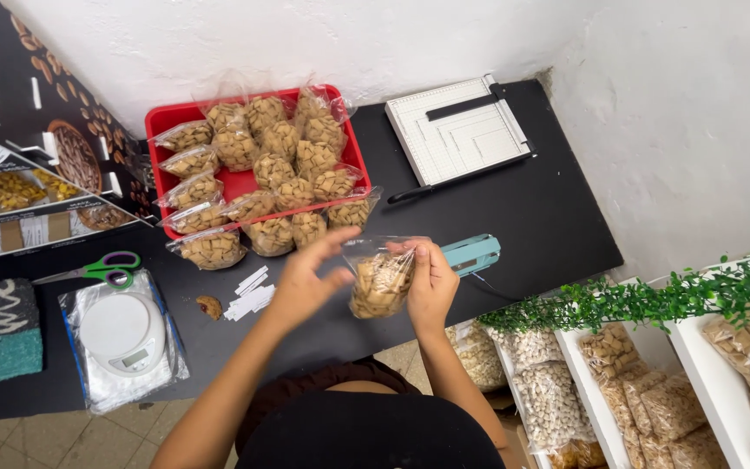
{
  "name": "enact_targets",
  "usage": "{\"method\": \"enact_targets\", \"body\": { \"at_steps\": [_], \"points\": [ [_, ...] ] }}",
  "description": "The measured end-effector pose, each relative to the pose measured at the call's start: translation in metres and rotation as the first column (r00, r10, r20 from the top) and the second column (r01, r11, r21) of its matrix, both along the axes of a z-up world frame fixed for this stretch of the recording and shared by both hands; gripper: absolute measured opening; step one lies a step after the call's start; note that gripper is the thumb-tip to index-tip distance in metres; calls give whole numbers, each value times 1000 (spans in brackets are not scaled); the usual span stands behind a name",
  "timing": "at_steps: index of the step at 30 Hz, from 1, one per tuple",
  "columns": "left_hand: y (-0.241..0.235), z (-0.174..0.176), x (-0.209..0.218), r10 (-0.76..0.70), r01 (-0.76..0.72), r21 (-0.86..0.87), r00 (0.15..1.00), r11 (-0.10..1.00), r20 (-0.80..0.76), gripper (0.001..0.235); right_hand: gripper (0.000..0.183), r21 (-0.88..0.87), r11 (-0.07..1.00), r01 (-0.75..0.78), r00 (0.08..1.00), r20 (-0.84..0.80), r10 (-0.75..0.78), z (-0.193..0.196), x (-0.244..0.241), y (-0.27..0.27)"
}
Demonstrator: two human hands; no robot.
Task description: Using a manual heat sealer to seal individual plastic bags filled with cookies.
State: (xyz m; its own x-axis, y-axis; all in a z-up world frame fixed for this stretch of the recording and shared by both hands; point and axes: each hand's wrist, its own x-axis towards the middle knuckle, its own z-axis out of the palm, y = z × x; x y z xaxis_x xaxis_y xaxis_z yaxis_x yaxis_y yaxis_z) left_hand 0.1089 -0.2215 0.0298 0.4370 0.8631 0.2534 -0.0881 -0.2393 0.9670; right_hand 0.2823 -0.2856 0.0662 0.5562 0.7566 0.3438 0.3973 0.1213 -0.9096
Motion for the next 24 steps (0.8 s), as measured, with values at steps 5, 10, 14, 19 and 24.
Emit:
{"method": "enact_targets", "body": {
  "at_steps": [5,10,14,19,24],
  "points": [
    [-15,1,32,65,-65,-15,998,998,-22,32,26,-32,999,38,999,39,-36,-10,6,-2],
    [-11,14,39,204,-203,25,978,979,-52,14,23,-3,999,33,998,-59,-33,-15,14,0],
    [-12,8,41,274,-275,8,957,962,-94,15,19,62,996,71,954,-295,-50,-28,10,3],
    [-19,24,50,301,-306,-83,951,948,-68,21,15,87,989,121,896,-437,-71,-52,21,-2],
    [-24,20,57,298,-308,-127,950,943,-92,22,20,185,975,124,730,-683,36,-70,31,-8]
  ]
}}
